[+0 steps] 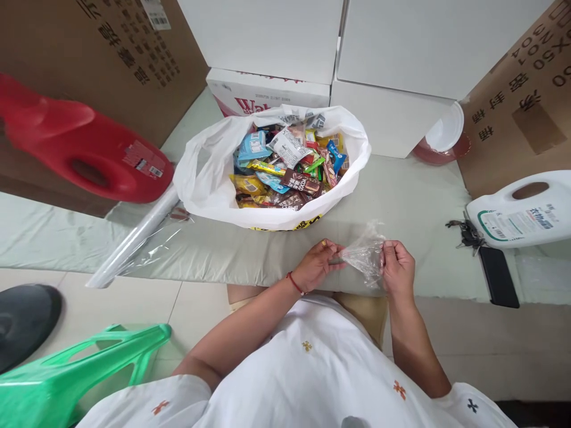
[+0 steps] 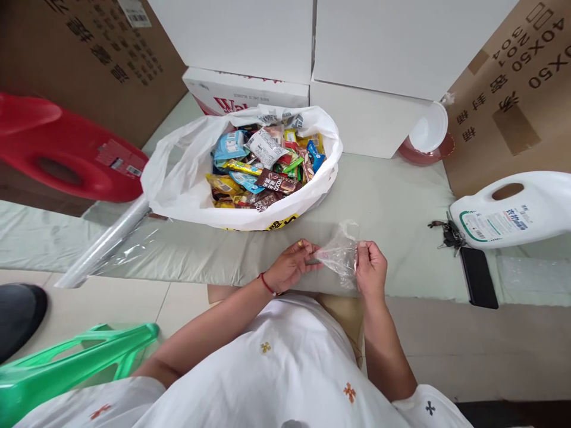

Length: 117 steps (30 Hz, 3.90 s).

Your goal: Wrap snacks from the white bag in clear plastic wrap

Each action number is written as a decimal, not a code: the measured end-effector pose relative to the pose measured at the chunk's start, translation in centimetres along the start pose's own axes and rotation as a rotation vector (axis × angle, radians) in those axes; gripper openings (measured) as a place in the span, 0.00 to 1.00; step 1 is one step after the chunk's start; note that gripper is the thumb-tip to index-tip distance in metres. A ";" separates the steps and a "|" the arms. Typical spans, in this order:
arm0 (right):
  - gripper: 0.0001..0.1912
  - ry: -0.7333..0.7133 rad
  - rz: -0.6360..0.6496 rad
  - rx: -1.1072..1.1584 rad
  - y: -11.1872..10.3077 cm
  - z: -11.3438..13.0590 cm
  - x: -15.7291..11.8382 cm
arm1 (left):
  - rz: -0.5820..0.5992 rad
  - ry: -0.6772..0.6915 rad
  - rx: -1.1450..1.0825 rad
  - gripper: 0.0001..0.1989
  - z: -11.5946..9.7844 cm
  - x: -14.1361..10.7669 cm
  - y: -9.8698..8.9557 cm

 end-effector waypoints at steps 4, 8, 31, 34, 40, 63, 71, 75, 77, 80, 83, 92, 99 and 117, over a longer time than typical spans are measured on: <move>0.23 0.082 0.053 0.081 1.5 -1.0 -0.3 | 0.065 -0.158 -0.225 0.22 1.7 0.9 1.4; 0.24 0.122 0.105 0.086 2.5 -1.9 -0.6 | 0.148 -0.342 -0.350 0.33 3.9 2.5 2.7; 0.22 0.166 0.110 0.084 1.7 -4.3 0.2 | -0.042 -0.185 -0.172 0.20 3.3 3.8 2.0; 0.22 0.139 0.142 0.041 2.2 -4.2 0.0 | -0.078 -0.126 -0.124 0.20 3.3 4.3 2.1; 0.22 0.066 0.129 -0.096 1.1 -3.7 -0.1 | -0.183 -0.061 -0.205 0.26 1.9 3.6 0.9; 0.22 -0.176 0.161 -0.406 1.9 0.5 -1.3 | 0.029 -0.161 -0.388 0.10 2.5 2.3 2.3; 0.22 -0.252 0.106 -0.535 2.0 0.4 -1.2 | 0.071 -0.240 -0.328 0.05 4.1 1.2 3.2; 0.21 -0.246 0.082 -0.547 1.5 0.2 -0.6 | 0.096 -0.257 -0.155 0.16 4.1 0.9 3.3; 0.21 -0.226 0.074 -0.527 1.1 0.1 -0.4 | 0.050 -0.207 -0.126 0.18 3.3 1.1 2.7; 0.21 -0.204 0.076 -0.515 1.0 -0.1 -0.4 | -0.001 -0.190 -0.136 0.18 2.7 1.1 2.2; 0.21 -0.261 0.074 -0.593 1.5 0.2 -0.7 | 0.061 -0.269 -0.030 0.22 4.3 0.7 3.4; 0.21 -0.228 0.029 -0.584 0.5 -0.3 -0.1 | -0.163 0.130 0.336 0.21 1.8 1.4 1.3; 0.21 -0.149 0.092 -0.448 0.6 -1.4 0.3 | -0.280 0.197 0.406 0.18 -0.3 0.2 -1.1; 0.20 0.229 -0.092 0.247 1.4 -4.0 1.1 | -0.381 -0.086 0.374 0.05 0.9 0.5 -1.4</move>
Point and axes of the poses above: each hand's wrist, its own x-axis towards the middle knuckle, its own y-axis out of the palm, z = x × y, the point moved 10 cm from there along x, towards the middle knuckle, and after that the axes turned 2 degrees about x, right-handed, at the moved point
